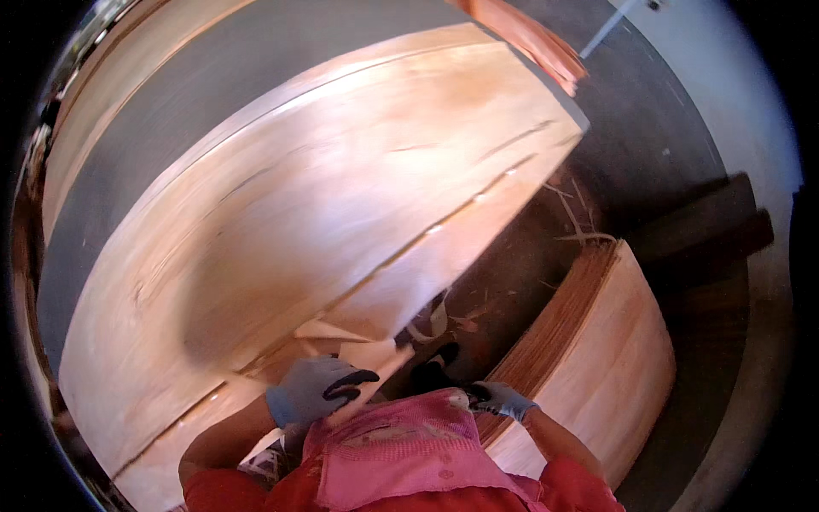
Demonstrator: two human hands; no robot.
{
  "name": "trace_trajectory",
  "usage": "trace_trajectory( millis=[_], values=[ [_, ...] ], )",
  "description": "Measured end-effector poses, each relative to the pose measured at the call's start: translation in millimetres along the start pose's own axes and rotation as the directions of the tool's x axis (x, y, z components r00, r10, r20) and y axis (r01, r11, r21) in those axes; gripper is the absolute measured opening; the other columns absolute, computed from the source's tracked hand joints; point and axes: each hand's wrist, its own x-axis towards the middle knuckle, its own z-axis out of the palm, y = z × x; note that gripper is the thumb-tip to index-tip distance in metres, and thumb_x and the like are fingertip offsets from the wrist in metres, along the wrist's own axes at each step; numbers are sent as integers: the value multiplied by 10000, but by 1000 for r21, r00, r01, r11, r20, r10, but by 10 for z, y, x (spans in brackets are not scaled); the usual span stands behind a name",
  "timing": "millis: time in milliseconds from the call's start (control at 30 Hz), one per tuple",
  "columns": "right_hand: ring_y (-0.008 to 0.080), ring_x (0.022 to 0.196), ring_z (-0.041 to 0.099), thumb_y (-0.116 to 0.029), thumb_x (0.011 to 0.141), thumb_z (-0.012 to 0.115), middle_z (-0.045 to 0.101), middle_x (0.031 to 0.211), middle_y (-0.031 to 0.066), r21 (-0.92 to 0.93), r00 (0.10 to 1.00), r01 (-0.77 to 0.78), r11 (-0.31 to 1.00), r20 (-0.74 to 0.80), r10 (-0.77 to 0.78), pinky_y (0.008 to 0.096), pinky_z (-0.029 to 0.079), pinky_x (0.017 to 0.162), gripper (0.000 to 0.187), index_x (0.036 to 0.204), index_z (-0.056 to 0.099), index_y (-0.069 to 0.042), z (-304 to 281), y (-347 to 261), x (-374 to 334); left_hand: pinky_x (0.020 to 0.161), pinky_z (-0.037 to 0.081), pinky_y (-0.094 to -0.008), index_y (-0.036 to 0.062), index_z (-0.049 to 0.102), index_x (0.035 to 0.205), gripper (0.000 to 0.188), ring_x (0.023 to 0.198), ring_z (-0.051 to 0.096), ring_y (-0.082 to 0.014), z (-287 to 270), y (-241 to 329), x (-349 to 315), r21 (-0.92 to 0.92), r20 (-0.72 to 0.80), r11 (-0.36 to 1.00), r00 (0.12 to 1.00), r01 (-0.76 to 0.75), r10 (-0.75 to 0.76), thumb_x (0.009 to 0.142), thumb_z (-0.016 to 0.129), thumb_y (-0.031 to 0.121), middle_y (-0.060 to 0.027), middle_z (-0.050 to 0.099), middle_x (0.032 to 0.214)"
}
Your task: The person applies veneer strips to large wooden panels. They use a roller to apply adhesive, position the veneer, and use a handheld tool to smooth and press the veneer strips firmly onto the panels one at a time.
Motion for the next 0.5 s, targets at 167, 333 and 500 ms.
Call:
trace_trajectory(
  millis=[167, 333, 500],
  values=[
    [80, 712, 606, -122, 902, 648, 679, 921, 31, 619, 943, -286, 732, 45, 330, 223, 499, 589, 431, 1320, 542, -117, -628, 391, -523, 820, 511, -340, 78, 573, 1276, 411, 934, 647, -233, 206, 470, 1021, -426, -10, 883, 975, 196, -221, 877, 626, 162, -126, 645, 1120],
    [148, 720, 608, -144, 875, 664, 673, 930, 52, 379, 946, -225, 897, -133, 294, 287, 498, 611, 422, 1285, 564, -130, -1049, 1052, -632, 870, 508, -338, 90, 395, 1444, 567, 1126, 570, -194, 313, 694, 1673, -725, 303, 501, 872, 473, -384, 933, 607, 216, -98, 486, 1392],
    [324, 985, 644, -255, 789, 725, 655, 1162, 138, 70, 931, -158, 985, -322, 172, 405, 518, 825, 561, 1305, 542, -132, -1626, 1560, -271, 869, 540, -355, 57, 363, 1456, 541, 1222, 530, -256, 412, 1209, 2436, -704, 559, 406, 808, 582, -189, 982, 525, 262, -119, 445, 1424]
  ],
)
